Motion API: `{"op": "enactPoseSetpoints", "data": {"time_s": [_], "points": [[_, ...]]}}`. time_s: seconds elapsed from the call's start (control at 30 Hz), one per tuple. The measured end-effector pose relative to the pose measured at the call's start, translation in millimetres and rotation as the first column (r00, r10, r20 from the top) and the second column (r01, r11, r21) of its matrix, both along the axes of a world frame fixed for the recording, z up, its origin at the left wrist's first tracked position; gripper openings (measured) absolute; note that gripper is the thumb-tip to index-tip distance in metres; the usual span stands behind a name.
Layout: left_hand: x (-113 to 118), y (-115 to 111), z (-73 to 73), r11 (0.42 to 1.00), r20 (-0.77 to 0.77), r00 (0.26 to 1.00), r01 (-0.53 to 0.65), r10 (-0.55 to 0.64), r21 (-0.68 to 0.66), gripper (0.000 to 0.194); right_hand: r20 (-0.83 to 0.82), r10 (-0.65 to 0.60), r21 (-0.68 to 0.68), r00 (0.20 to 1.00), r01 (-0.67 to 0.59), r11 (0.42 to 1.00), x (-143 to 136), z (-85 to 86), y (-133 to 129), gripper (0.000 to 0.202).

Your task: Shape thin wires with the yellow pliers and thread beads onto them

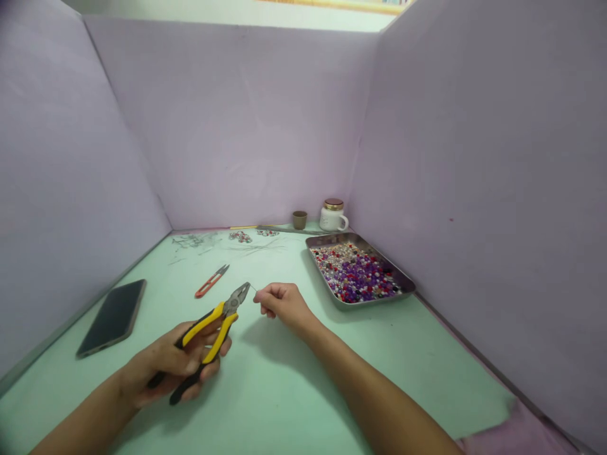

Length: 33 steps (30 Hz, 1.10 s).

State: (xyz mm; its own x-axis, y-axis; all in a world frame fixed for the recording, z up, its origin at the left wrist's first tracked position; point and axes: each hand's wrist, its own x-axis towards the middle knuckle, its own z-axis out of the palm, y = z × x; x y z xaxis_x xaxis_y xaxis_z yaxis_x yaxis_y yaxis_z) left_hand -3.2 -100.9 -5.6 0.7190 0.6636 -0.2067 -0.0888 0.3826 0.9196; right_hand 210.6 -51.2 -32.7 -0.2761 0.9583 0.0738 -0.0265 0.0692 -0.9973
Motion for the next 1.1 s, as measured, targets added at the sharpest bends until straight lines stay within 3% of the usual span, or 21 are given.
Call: {"op": "enactPoseSetpoints", "data": {"time_s": [0.07, 0.17, 0.27, 0.33, 0.57, 0.8, 0.97, 1.1], "points": [[0.8, 0.5, -5.9, 0.995, 0.128, 0.991, -0.02, 0.033, -0.098, 0.051, 0.003, 0.047, -0.024, 0.999, -0.047, 0.999, -0.8, -3.7, 1.0, 0.034], [5.5, 1.1, -13.7, 0.985, 0.056, 0.983, -0.172, 0.173, -0.015, 0.046, 0.071, 0.037, -0.071, 0.997, -0.032, 0.997, -1.7, -10.1, 4.8, 0.041], [8.9, 2.9, -15.6, 0.939, -0.126, 0.938, -0.3, 0.322, 0.169, 0.034, 0.189, -0.053, -0.088, 0.981, 0.07, 0.994, 2.5, -16.1, 12.7, 0.038], [8.5, 5.1, -14.2, 0.913, -0.181, 0.905, -0.345, 0.385, 0.218, 0.032, 0.263, -0.121, -0.054, 0.957, 0.14, 0.989, 9.4, -20.3, 19.8, 0.035], [4.0, 15.6, -23.8, 0.817, -0.105, 0.839, -0.479, 0.533, 0.322, 0.032, 0.351, -0.374, 0.144, 0.859, 0.345, 0.928, 34.0, -34.1, 39.9, 0.038], [10.1, 16.3, -33.4, 0.723, -0.129, 0.794, -0.456, 0.594, 0.52, 0.028, 0.485, -0.368, 0.296, 0.793, 0.247, 0.923, 33.5, -42.1, 43.2, 0.035], [9.3, 21.3, -36.9, 0.754, -0.107, 0.799, -0.501, 0.591, 0.424, 0.029, 0.579, -0.348, 0.35, 0.737, 0.161, 0.923, 34.6, -41.2, 42.9, 0.032], [8.9, 25.2, -41.9, 0.735, -0.036, 0.777, -0.577, 0.628, 0.357, 0.032, 0.646, -0.355, 0.373, 0.676, 0.126, 0.919, 34.3, -39.0, 41.6, 0.031]]}}
